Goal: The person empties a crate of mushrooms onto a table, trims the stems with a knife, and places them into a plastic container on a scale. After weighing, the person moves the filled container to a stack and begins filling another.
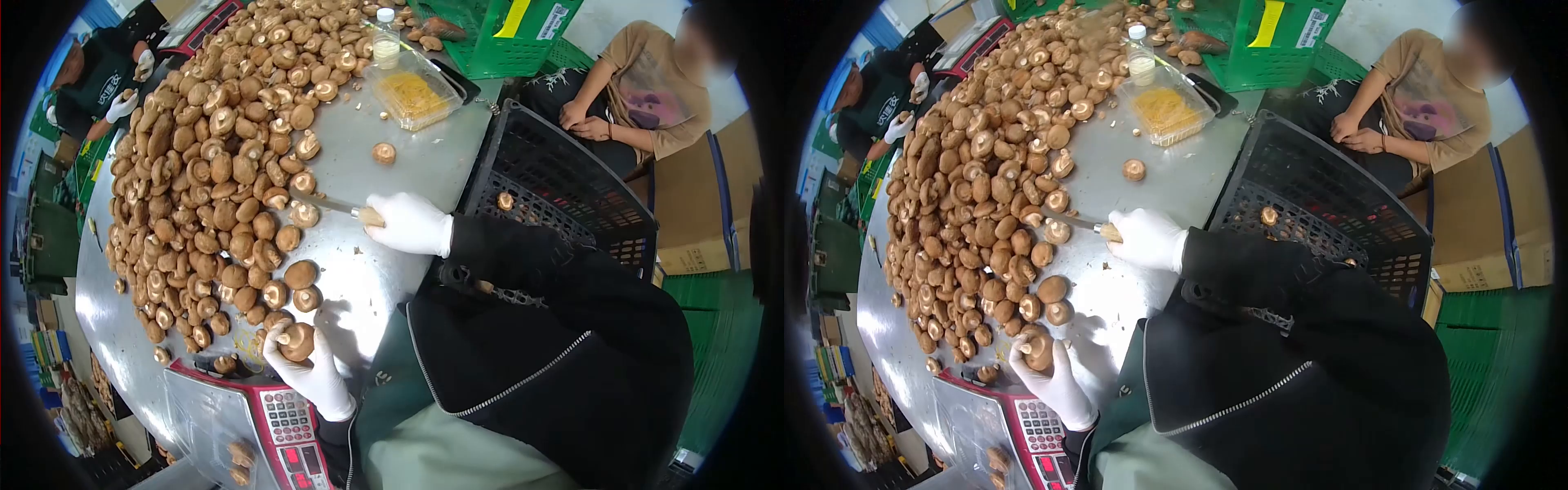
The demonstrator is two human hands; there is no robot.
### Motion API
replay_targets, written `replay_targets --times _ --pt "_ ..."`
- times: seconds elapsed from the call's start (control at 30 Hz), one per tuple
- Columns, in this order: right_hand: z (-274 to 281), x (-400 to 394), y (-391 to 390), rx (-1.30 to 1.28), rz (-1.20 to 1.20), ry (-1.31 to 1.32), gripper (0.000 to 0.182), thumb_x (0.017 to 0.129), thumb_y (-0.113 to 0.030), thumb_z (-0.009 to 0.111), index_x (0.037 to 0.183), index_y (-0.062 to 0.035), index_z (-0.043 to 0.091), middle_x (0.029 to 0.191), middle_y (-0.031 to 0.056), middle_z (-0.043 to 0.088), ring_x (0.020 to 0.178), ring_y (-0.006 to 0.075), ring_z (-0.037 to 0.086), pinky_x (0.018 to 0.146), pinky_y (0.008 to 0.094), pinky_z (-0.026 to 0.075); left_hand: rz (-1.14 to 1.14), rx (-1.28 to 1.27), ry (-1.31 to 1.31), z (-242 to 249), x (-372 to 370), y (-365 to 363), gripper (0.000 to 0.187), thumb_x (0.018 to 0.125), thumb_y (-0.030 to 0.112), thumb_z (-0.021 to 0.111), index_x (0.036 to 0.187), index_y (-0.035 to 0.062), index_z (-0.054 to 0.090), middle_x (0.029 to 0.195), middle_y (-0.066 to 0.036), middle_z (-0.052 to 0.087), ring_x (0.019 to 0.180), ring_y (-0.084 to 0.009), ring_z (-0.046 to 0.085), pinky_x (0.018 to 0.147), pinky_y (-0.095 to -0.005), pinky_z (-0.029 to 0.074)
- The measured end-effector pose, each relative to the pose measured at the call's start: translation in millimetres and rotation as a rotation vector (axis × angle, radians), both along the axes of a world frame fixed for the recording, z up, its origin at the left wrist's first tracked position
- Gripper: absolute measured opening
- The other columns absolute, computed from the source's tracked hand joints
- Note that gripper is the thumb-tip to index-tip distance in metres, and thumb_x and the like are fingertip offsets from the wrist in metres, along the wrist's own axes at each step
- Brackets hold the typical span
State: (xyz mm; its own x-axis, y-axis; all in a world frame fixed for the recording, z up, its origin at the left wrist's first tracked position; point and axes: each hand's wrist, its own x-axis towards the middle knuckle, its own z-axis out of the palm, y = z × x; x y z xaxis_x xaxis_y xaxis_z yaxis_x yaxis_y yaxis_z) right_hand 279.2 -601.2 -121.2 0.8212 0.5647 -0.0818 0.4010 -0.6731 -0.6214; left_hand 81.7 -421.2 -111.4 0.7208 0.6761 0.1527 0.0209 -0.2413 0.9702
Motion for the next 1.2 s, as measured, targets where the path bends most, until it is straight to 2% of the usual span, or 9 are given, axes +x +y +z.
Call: replay_targets --times 0.2,0.47,0.6,0.7,0.87,0.97,1.1,1.17,1.2 --pt "-2.9 43.5 10.0 -0.025 0.151 -0.358 0.031 0.082 -0.025 0.067 0.104 -0.0044 0.062 0.103 0.0143 0.058 0.101 0.0338 0.057 0.088 0.0432 0.049 -0.181 -0.698 -0.029 -14.6 -22.5 11.7 0.04 0.088 0.004 0.058 0.126 0.007 0.049 0.117 -0.008 0.055 0.11 -0.019 0.055 0.088 -0.0302 0.045" --pt "-45.2 50.0 129.9 -0.008 0.717 -0.55 0.044 0.078 -0.017 0.066 0.121 -0.0122 0.057 0.111 0.0103 0.056 0.106 0.0262 0.056 0.091 0.0418 0.045 -0.179 -0.728 0.059 -13.7 -23.1 16.3 0.009 0.095 0.01 0.06 0.099 0.002 0.06 0.087 -0.005 0.064 0.078 -0.0119 0.057 0.076 -0.0253 0.045" --pt "-39.3 66.4 120.6 0.305 0.589 -0.199 0.038 0.076 -0.021 0.069 0.111 -0.0068 0.062 0.105 0.0154 0.063 0.1 0.0348 0.061 0.089 0.043 0.048 -0.086 0.009 0.293 -11.7 -11.2 30.4 0.006 0.089 0.005 0.065 0.093 0.0016 0.063 0.08 -0.007 0.063 0.074 -0.0176 0.06 0.074 -0.0298 0.048" --pt "0.5 64.7 120.5 0.43 0.44 0.389 0.033 0.089 -0.022 0.068 0.117 -0.0055 0.061 0.109 0.0119 0.066 0.105 0.0221 0.062 0.093 0.0346 0.05 -0.19 0.714 0.261 -0.5 46.2 39.2 0.034 0.082 0.005 0.067 0.116 0.0075 0.062 0.112 -0.012 0.061 0.094 -0.0284 0.062 0.08 -0.0359 0.051" --pt "-8.6 66.7 110.1 0.758 0.377 1.2 0.052 0.096 -0.023 0.063 0.141 -0.0029 0.045 0.132 0.0101 0.055 0.117 0.0192 0.058 0.1 0.0363 0.05 -0.373 1.223 0.807 -29.4 95.8 35.1 0.045 0.084 0.025 0.068 0.125 0.0098 0.059 0.1 -0.016 0.059 0.091 -0.0319 0.062 0.075 -0.043 0.051" --pt "-11.0 65.8 107.9 0.86 0.507 1.262 0.051 0.099 -0.025 0.059 0.143 -0.0047 0.043 0.134 0.0105 0.055 0.119 0.0198 0.058 0.099 0.0377 0.051 -0.33 0.995 0.628 -20.8 84.2 38.3 0.045 0.085 0.024 0.068 0.126 0.0098 0.058 0.104 -0.016 0.059 0.09 -0.0319 0.062 0.075 -0.0414 0.052" --pt "-14.5 72.5 107.4 0.83 0.433 1.374 0.05 0.1 -0.035 0.055 0.141 -0.0077 0.044 0.13 0.0115 0.058 0.11 0.0178 0.063 0.087 0.0329 0.056 -0.197 0.667 0.092 -7.3 36.6 41.9 0.049 0.094 0.009 0.056 0.141 0.0042 0.046 0.13 -0.018 0.055 0.119 -0.0281 0.056 0.1 -0.036 0.044" --pt "-12.8 72.1 114.9 0.77 0.308 1.243 0.031 0.1 -0.031 0.055 0.119 -0.0066 0.06 0.097 0.0048 0.067 0.08 0.0119 0.063 0.067 0.0275 0.053 -0.077 -0.514 0.194 21.8 10.8 35.2 0.048 0.101 0.015 0.046 0.147 0.0029 0.037 0.139 -0.016 0.05 0.126 -0.0242 0.049 0.107 -0.0358 0.038" --pt "-23.8 82.9 126.0 0.682 0.298 1.109 0.029 0.1 -0.031 0.056 0.112 -0.0063 0.063 0.09 0.0051 0.067 0.074 0.0115 0.063 0.064 0.0269 0.052 -0.041 -0.539 0.13 24.3 1.5 33.1 0.048 0.102 0.017 0.045 0.148 0.0041 0.035 0.137 -0.014 0.051 0.124 -0.0231 0.05 0.105 -0.035 0.039"
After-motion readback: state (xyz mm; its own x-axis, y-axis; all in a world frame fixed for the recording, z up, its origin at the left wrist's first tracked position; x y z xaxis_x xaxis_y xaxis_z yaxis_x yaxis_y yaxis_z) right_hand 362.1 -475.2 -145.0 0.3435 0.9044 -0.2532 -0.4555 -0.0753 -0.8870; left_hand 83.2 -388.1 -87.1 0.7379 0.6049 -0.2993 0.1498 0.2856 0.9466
